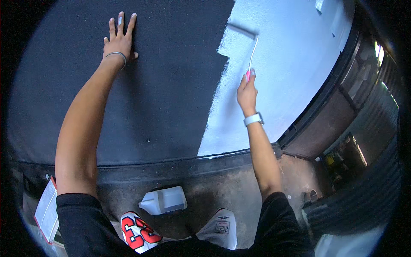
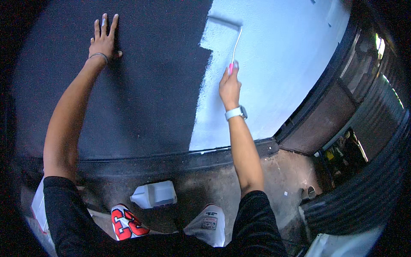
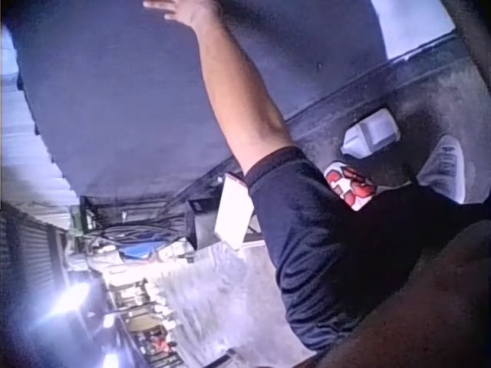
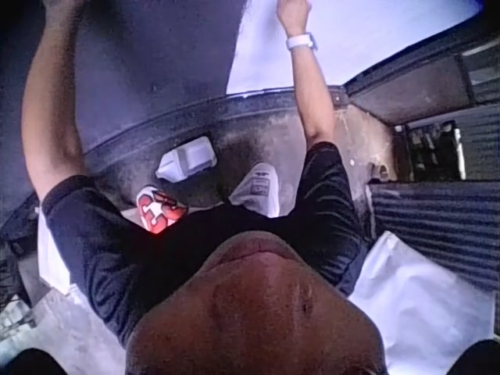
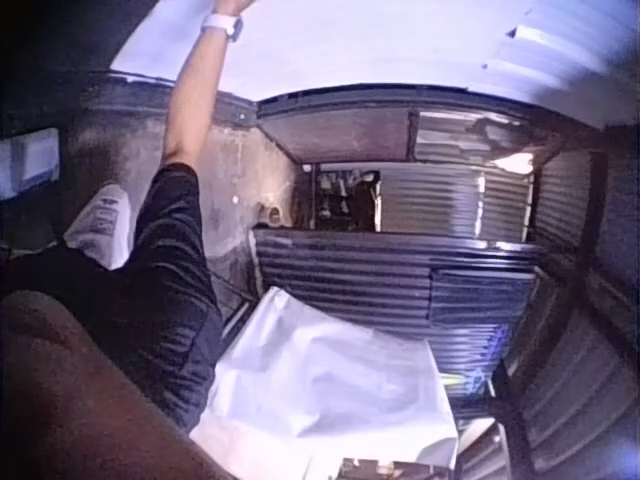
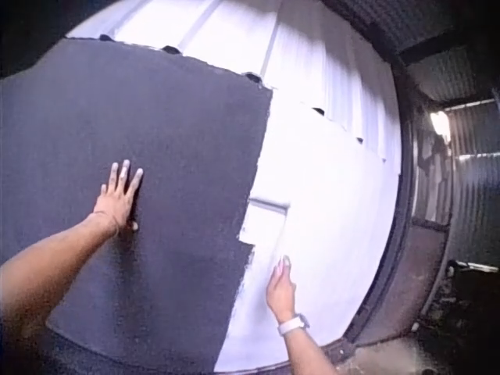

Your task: Using a paint roller to apply white paint to a dark wall.

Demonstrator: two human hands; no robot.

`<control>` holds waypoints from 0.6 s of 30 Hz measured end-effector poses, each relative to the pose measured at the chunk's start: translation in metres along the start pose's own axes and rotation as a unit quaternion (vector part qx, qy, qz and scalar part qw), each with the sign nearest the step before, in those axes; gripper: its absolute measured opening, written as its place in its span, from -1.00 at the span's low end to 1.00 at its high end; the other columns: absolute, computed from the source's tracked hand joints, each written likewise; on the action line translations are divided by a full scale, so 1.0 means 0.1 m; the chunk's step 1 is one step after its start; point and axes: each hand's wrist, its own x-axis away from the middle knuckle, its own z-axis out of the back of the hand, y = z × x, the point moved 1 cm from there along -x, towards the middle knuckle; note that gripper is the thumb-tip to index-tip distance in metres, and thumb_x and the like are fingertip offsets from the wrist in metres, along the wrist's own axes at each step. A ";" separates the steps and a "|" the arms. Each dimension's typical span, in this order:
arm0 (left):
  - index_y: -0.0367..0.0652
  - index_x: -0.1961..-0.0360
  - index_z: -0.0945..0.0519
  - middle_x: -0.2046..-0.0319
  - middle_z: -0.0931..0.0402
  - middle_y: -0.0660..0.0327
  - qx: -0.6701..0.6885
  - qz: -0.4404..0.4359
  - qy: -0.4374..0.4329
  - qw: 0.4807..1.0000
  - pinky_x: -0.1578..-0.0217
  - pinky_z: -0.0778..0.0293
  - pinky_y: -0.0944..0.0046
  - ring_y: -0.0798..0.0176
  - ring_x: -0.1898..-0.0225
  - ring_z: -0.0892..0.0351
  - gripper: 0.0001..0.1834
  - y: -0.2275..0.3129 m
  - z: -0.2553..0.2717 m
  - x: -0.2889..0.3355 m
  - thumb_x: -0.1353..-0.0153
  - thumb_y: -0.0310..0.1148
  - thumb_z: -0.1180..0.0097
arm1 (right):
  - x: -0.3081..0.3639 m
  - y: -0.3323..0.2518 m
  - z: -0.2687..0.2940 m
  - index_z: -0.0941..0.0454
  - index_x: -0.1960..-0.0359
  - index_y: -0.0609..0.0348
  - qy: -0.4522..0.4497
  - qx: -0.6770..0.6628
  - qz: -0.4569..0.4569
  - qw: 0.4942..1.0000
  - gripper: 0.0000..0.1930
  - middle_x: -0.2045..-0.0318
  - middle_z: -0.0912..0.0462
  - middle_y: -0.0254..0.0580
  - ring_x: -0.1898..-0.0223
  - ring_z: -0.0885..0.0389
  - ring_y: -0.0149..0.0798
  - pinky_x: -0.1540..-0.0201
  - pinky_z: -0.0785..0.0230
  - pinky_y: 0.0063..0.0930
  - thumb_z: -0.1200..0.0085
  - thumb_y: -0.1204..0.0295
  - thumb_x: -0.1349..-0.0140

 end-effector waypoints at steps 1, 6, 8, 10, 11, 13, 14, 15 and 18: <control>0.43 -0.44 0.38 -0.49 0.46 0.20 0.002 -0.001 0.009 1.000 -0.30 -0.20 -0.23 -0.06 -0.48 0.38 0.37 -0.02 -0.02 0.00 0.16 -0.17 -0.49 | 0.12 0.05 -0.05 -0.08 -0.32 0.09 -0.012 -0.001 -0.024 1.000 -0.53 0.50 -0.57 0.41 0.38 -0.56 0.44 0.42 -0.38 0.17 0.23 0.29 -0.42; 0.41 -0.44 0.40 -0.49 0.46 0.15 0.024 -0.031 0.075 0.996 -0.26 -0.19 -0.32 -0.15 -0.47 0.38 0.40 -0.11 -0.06 -0.02 0.17 -0.18 -0.50 | 0.81 0.35 -0.27 -0.08 -0.33 0.04 -0.042 -0.015 -0.052 0.998 -0.54 0.51 -0.57 0.37 0.41 -0.57 0.40 0.44 -0.35 0.18 0.23 0.31 -0.43; 0.24 -0.45 0.38 -0.48 0.49 0.05 0.009 -0.013 -0.027 1.000 -0.31 -0.12 -0.24 -0.16 -0.48 0.44 0.43 0.10 0.24 0.01 0.22 -0.13 -0.53 | 1.10 0.56 -0.30 -0.09 -0.33 0.02 -0.045 -0.013 -0.059 0.997 -0.54 0.51 -0.58 0.33 0.43 -0.57 0.38 0.46 -0.34 0.17 0.20 0.33 -0.42; 0.06 -0.46 0.38 -0.47 0.53 -0.04 -0.008 0.016 -0.115 0.993 -0.36 -0.05 -0.16 -0.18 -0.48 0.51 0.47 0.11 0.43 0.05 0.27 -0.06 -0.54 | 1.35 0.64 -0.34 -0.09 -0.32 0.02 -0.064 -0.011 -0.072 0.995 -0.53 0.52 -0.58 0.33 0.43 -0.57 0.38 0.47 -0.34 0.17 0.19 0.34 -0.41; 0.06 -0.46 0.38 -0.47 0.53 -0.04 -0.012 0.015 -0.120 0.993 -0.36 -0.05 -0.16 -0.18 -0.48 0.51 0.47 0.10 0.42 0.05 0.27 -0.06 -0.54 | 1.48 0.69 -0.36 -0.10 -0.32 0.02 -0.078 -0.005 -0.084 0.993 -0.53 0.52 -0.57 0.33 0.43 -0.57 0.38 0.48 -0.34 0.16 0.18 0.34 -0.41; 0.05 -0.46 0.38 -0.47 0.53 -0.05 -0.013 0.015 -0.112 0.994 -0.35 -0.06 -0.17 -0.19 -0.47 0.51 0.48 0.11 0.42 0.06 0.27 -0.07 -0.55 | 1.74 0.81 -0.39 -0.11 -0.32 0.01 -0.082 -0.007 -0.090 0.993 -0.54 0.52 -0.58 0.32 0.44 -0.57 0.37 0.49 -0.34 0.16 0.18 0.34 -0.41; 0.05 -0.46 0.38 -0.47 0.53 -0.05 -0.016 0.013 -0.117 0.993 -0.35 -0.06 -0.17 -0.19 -0.47 0.51 0.48 0.12 0.41 0.06 0.27 -0.07 -0.55 | 1.87 0.85 -0.40 -0.10 -0.33 0.06 -0.092 -0.001 -0.085 0.992 -0.53 0.53 -0.58 0.31 0.44 -0.58 0.35 0.48 -0.35 0.13 0.17 0.36 -0.41; 0.07 -0.46 0.39 -0.47 0.52 -0.04 -0.015 0.016 -0.114 0.993 -0.35 -0.06 -0.17 -0.18 -0.48 0.51 0.48 0.12 0.42 0.06 0.28 -0.07 -0.55 | 1.99 0.91 -0.42 -0.09 -0.33 0.11 -0.103 0.004 -0.080 0.991 -0.51 0.53 -0.58 0.30 0.45 -0.58 0.34 0.47 -0.36 0.09 0.16 0.38 -0.40; 0.14 -0.42 0.13 -0.43 0.22 0.03 -0.076 0.006 -0.091 0.993 -0.27 -0.21 -0.17 -0.12 -0.44 0.24 0.18 -0.15 0.04 -0.11 0.11 -0.10 -0.45 | 2.28 0.94 -0.52 -0.08 -0.34 0.11 -0.138 0.015 -0.098 0.985 -0.51 0.52 -0.58 0.29 0.45 -0.59 0.34 0.46 -0.37 0.09 0.17 0.36 -0.41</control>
